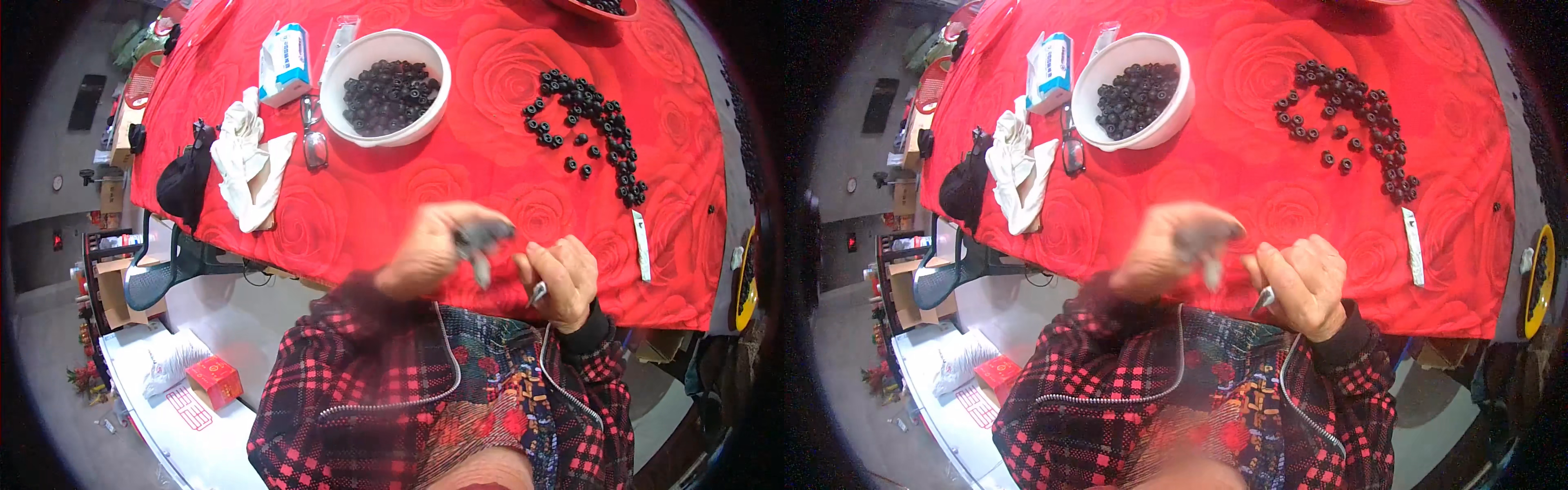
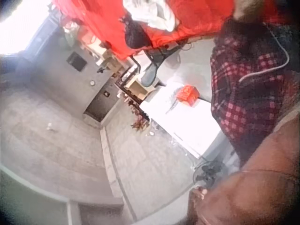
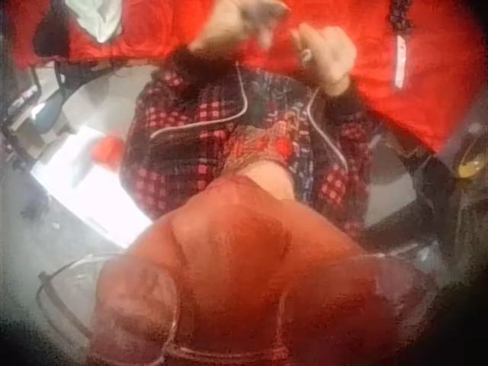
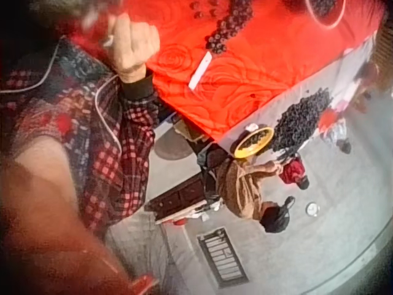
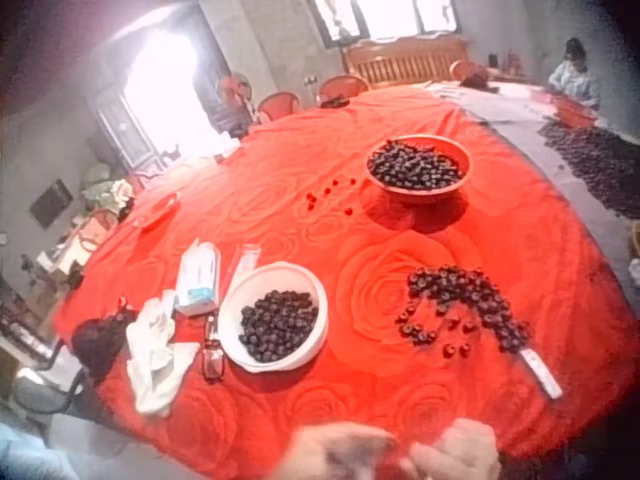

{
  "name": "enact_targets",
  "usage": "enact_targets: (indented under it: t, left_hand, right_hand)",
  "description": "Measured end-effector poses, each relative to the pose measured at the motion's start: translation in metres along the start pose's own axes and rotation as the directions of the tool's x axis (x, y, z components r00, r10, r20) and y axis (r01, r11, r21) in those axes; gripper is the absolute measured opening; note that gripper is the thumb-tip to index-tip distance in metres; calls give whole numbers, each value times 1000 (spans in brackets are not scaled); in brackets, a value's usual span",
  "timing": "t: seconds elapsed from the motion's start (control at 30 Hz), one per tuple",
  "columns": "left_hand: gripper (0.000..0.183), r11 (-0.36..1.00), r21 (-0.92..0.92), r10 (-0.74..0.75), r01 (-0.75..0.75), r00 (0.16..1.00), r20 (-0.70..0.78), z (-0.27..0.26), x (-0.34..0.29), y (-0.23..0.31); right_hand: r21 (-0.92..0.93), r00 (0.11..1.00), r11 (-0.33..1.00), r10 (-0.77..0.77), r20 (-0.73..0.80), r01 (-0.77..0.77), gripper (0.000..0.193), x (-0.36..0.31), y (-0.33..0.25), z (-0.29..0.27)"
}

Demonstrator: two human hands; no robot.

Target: The person holds small black beads in their left hand and uses a small white tool to scrape or sharpen the surface of each bead. They pick up a bead, work on it with the tool, and place it on the red tablecloth, repeating this process for multiple beads.

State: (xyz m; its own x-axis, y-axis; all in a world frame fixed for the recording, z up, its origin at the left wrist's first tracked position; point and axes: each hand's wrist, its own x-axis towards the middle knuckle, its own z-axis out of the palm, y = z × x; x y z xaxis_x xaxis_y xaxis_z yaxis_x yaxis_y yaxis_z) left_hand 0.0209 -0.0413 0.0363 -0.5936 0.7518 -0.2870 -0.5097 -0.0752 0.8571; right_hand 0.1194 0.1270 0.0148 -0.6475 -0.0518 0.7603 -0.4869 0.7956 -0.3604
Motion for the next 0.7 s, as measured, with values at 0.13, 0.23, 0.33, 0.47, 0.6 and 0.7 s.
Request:
enact_targets:
  t: [0.13,0.23,0.33,0.47,0.6,0.7]
  left_hand:
    - [26,607,734,635,-304,741,-219,-50,20,51]
    - [21,552,801,677,-230,684,-270,-107,38,85]
    - [26,307,942,784,-136,598,-170,-124,53,89]
    - [19,7,913,795,-408,557,242,-53,78,65]
    - [17,14,840,601,-542,676,426,-9,118,16]
    - [18,-43,829,547,-557,682,486,-2,148,-12]
  right_hand:
    - [-70,995,993,98,34,-95,17,-16,11,-2]
    - [-56,990,989,138,-5,-138,17,-21,15,3]
    - [-48,983,983,181,21,-179,19,-25,18,5]
    - [-56,969,969,243,32,-241,20,-28,22,1]
    - [-44,962,966,259,84,-256,19,-24,20,1]
    - [-59,955,958,286,82,-282,19,-27,21,0]
